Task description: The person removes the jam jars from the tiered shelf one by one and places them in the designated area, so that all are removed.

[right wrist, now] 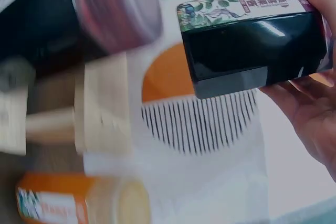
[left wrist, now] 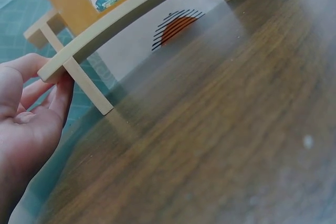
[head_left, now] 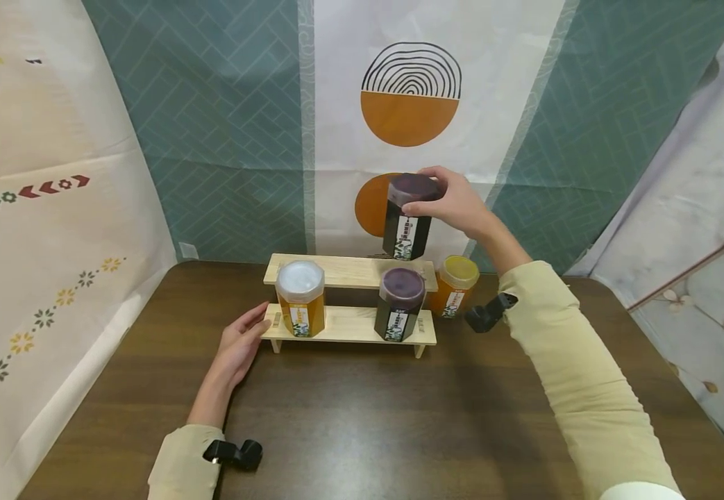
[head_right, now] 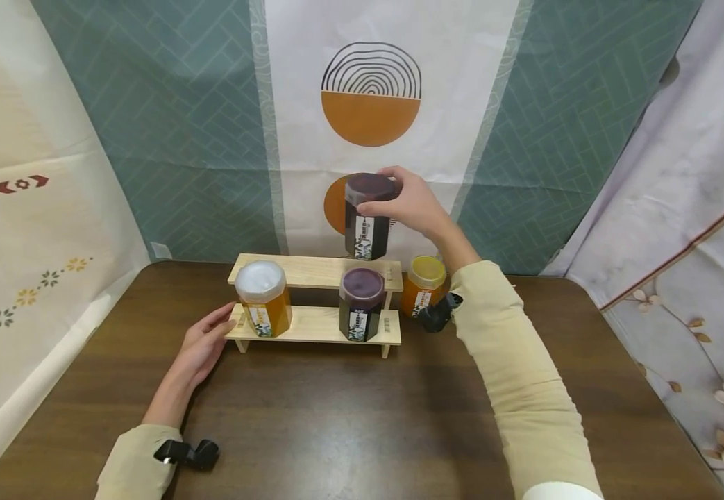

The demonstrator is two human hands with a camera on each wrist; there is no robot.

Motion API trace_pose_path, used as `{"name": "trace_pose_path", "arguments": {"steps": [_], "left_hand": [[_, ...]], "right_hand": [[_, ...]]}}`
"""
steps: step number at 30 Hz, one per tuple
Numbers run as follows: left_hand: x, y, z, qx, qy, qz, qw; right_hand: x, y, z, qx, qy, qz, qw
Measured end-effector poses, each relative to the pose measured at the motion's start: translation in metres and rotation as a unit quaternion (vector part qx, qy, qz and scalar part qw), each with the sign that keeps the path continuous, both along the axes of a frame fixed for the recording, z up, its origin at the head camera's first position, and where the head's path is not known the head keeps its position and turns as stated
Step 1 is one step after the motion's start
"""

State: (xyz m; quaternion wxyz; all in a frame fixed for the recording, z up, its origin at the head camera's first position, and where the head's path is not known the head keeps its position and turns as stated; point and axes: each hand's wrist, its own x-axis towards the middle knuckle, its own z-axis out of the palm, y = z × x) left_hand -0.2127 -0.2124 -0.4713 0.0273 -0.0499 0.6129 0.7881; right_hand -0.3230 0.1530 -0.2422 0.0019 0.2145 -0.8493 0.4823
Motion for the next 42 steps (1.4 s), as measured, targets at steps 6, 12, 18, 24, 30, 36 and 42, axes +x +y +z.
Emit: {"name": "trace_pose_path", "arguments": {"steps": [6, 12, 18, 24, 30, 36, 42], "left_hand": [[0.0, 0.001, 0.0, 0.005, 0.008, -0.006, 0.9999], [0.002, 0.0, 0.001, 0.004, 0.013, -0.011, 0.9999], [0.003, 0.0, 0.0, 0.008, 0.016, -0.008, 0.9998], [0.002, 0.001, 0.0, 0.005, 0.009, -0.008, 0.9999], [0.002, 0.0, 0.0, 0.002, 0.005, -0.009, 0.9999], [0.003, 0.001, 0.001, 0.02, 0.012, -0.007, 0.9997], [0.005, 0.001, 0.0, 0.02, 0.013, -0.005, 0.9997]], "right_hand": [[0.006, 0.042, 0.003, 0.036, -0.022, -0.023, 0.9988], [0.015, 0.077, -0.001, 0.069, -0.033, -0.062, 0.9951], [0.02, 0.114, -0.009, 0.088, -0.042, -0.085, 0.9916], [0.024, 0.149, -0.017, 0.102, -0.054, -0.105, 0.9878], [0.029, 0.174, -0.038, 0.085, -0.056, -0.106, 0.9892], [0.032, 0.19, -0.071, 0.07, -0.05, -0.1, 0.9913], [0.034, 0.198, -0.111, 0.033, -0.065, -0.084, 0.9938]]}}
